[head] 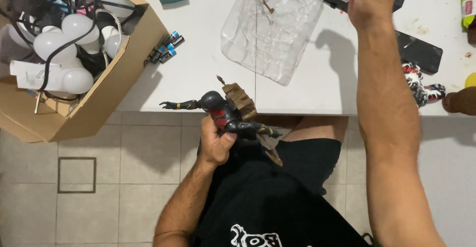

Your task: A person is unboxing and assembling a Spider-Man action figure by attaching mechanical arm accessories to its back.

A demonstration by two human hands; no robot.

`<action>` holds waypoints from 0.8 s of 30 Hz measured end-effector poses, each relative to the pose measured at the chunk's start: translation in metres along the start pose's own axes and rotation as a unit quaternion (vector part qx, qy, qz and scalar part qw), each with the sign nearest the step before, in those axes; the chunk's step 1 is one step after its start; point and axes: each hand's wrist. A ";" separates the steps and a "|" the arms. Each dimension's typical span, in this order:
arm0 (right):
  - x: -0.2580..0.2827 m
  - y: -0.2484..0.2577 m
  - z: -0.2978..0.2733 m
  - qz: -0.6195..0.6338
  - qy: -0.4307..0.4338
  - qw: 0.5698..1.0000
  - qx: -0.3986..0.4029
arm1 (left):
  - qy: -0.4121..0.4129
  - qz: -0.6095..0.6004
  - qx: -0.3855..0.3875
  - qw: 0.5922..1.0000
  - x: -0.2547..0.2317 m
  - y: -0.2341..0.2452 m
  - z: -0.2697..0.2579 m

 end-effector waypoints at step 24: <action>0.137 -0.024 -0.132 0.031 0.147 0.984 0.100 | 0.008 0.099 0.091 0.991 -0.039 -0.028 0.033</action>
Point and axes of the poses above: each hand's wrist, its own z-axis towards the middle knuckle, its own y-axis out of the back of the hand, x = y × z, and after that the axes turned 13 degrees about -y, right-handed
